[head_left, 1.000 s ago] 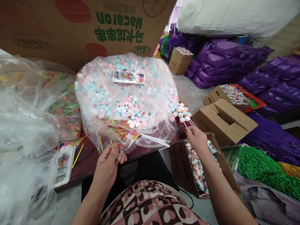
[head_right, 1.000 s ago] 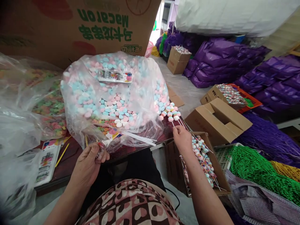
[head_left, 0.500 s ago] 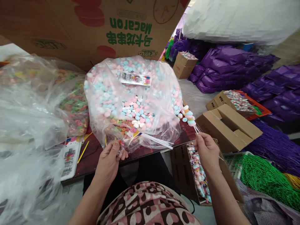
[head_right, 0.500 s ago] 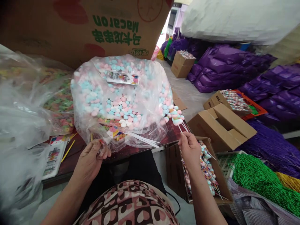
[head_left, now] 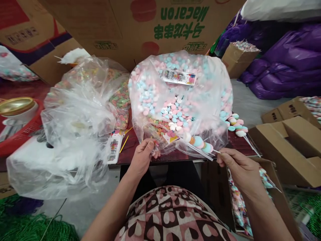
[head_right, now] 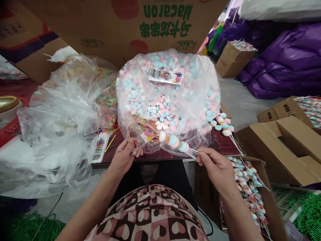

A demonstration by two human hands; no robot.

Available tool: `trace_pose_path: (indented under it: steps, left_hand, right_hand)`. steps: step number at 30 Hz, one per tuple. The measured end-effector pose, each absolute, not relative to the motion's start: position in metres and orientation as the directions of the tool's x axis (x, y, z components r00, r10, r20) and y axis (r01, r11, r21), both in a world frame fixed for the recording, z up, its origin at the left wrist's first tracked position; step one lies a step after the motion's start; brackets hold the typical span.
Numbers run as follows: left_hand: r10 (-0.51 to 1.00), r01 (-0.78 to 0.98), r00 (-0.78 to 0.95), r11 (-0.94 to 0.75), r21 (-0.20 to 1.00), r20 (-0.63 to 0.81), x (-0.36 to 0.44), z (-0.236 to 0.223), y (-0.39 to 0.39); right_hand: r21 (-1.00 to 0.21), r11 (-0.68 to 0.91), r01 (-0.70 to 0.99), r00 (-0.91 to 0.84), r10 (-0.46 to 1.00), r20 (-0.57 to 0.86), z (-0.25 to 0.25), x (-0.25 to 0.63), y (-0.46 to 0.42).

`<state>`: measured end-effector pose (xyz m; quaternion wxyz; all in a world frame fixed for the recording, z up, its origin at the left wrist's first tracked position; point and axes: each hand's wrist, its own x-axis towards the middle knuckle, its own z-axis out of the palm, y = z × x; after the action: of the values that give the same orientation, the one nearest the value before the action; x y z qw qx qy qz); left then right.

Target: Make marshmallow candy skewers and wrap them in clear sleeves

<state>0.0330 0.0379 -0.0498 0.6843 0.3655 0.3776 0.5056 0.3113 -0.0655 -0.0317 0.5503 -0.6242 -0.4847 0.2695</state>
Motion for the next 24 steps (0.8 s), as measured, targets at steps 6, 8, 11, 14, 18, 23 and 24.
trace_pose_path:
  steps: [6, 8, 11, 14, 18, 23, 24]
  left_hand:
    - [0.953, -0.36, 0.249, 0.256, 0.897, -0.172, 0.031, -0.051, 0.035]
    - [0.944, -0.32, 0.281, 0.262, 0.91, -0.173, 0.031, -0.049, 0.035]
    - [0.933, -0.268, 0.311, 0.268, 0.925, -0.18, 0.031, -0.046, 0.034]
    - [0.933, -0.259, 0.308, 0.271, 0.927, -0.187, 0.031, -0.046, 0.035]
    - [0.934, -0.287, 0.27, 0.308, 0.907, -0.232, 0.034, -0.046, 0.037]
    - [0.934, -0.307, 0.204, 0.344, 0.887, -0.292, 0.038, -0.046, 0.04]
    - [0.937, -0.314, 0.195, 0.338, 0.887, -0.288, 0.038, -0.046, 0.04]
  right_hand:
    - [-0.955, -0.008, 0.297, 0.392, 0.913, 0.114, -0.03, 0.305, -0.07]
    - [-0.96, -0.023, 0.278, 0.411, 0.906, 0.097, -0.031, 0.302, -0.071]
    - [-0.967, -0.04, 0.251, 0.454, 0.887, 0.081, -0.035, 0.303, -0.071]
    - [-0.96, -0.061, 0.274, 0.52, 0.849, 0.094, -0.033, 0.319, -0.075]
    - [-0.9, -0.153, 0.408, 0.701, 0.684, 0.202, -0.017, 0.365, -0.087]
    - [-0.495, -0.518, 0.698, 0.688, 0.676, 0.264, 0.015, 0.426, -0.088]
    - [-0.363, -0.563, 0.742, 0.66, 0.708, 0.25, 0.02, 0.434, -0.086]
